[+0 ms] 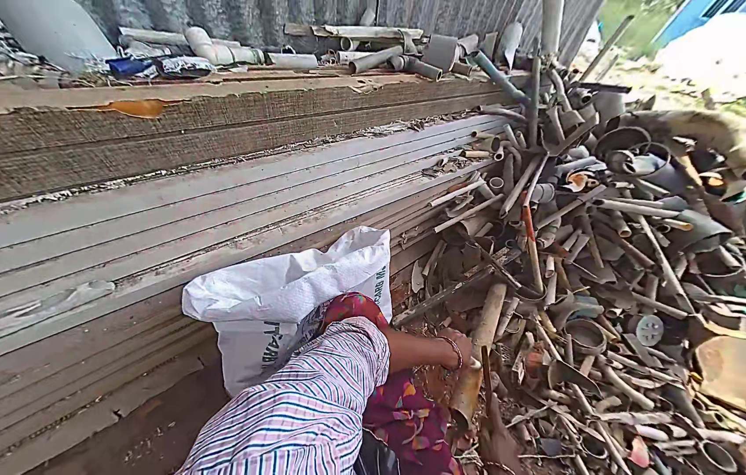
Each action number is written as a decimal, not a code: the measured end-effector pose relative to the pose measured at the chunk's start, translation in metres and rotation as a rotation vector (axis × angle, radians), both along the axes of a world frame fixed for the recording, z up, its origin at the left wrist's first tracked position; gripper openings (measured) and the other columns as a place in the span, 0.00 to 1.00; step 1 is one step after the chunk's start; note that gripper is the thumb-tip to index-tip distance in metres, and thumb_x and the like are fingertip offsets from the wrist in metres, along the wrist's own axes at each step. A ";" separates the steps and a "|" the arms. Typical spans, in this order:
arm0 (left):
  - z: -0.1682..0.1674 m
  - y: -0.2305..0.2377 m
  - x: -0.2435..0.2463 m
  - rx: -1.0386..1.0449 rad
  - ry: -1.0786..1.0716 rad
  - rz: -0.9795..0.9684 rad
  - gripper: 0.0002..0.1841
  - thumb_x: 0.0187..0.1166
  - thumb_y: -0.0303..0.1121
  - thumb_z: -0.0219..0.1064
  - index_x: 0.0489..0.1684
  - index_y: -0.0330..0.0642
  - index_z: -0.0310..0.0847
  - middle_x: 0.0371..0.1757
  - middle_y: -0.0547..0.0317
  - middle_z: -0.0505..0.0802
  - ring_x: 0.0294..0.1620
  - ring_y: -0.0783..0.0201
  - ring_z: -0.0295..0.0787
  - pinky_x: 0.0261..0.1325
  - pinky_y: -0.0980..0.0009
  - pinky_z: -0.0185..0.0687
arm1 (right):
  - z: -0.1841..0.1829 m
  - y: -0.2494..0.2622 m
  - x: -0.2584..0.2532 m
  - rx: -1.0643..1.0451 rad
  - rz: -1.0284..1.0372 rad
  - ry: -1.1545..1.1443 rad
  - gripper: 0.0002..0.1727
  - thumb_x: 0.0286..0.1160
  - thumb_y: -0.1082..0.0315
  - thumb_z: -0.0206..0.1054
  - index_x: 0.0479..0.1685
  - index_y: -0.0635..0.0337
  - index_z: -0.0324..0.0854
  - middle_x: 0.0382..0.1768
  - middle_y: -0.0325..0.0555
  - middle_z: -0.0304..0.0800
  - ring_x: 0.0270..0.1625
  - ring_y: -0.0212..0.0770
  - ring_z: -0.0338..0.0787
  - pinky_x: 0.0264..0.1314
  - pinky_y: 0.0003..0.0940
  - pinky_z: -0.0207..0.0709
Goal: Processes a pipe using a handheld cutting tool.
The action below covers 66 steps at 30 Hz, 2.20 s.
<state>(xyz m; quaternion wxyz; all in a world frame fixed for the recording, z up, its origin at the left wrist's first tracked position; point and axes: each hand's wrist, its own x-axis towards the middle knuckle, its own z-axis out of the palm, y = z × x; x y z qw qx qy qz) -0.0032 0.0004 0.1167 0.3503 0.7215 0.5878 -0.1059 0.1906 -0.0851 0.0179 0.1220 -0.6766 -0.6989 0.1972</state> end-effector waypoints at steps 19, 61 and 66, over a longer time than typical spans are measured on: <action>0.252 -0.169 -0.225 0.479 0.542 0.743 0.22 0.80 0.45 0.72 0.37 0.27 0.84 0.46 0.30 0.90 0.57 0.31 0.87 0.55 0.33 0.75 | 0.019 -0.032 0.027 0.047 -0.345 0.109 0.33 0.89 0.69 0.54 0.91 0.69 0.55 0.70 0.84 0.79 0.71 0.83 0.80 0.77 0.72 0.64; -0.031 0.132 0.088 0.177 0.428 -0.449 0.15 0.84 0.26 0.63 0.64 0.28 0.82 0.66 0.32 0.88 0.73 0.33 0.80 0.70 0.34 0.73 | 0.017 0.008 0.042 -0.227 -0.688 0.546 0.35 0.88 0.69 0.60 0.92 0.69 0.53 0.72 0.75 0.79 0.70 0.69 0.84 0.77 0.59 0.70; -0.096 0.180 0.135 0.139 0.313 -0.528 0.15 0.80 0.20 0.63 0.63 0.29 0.84 0.68 0.32 0.87 0.76 0.31 0.78 0.72 0.32 0.70 | -0.006 0.020 0.053 -0.227 -0.693 0.539 0.36 0.86 0.70 0.61 0.91 0.72 0.53 0.70 0.75 0.82 0.69 0.69 0.85 0.77 0.58 0.71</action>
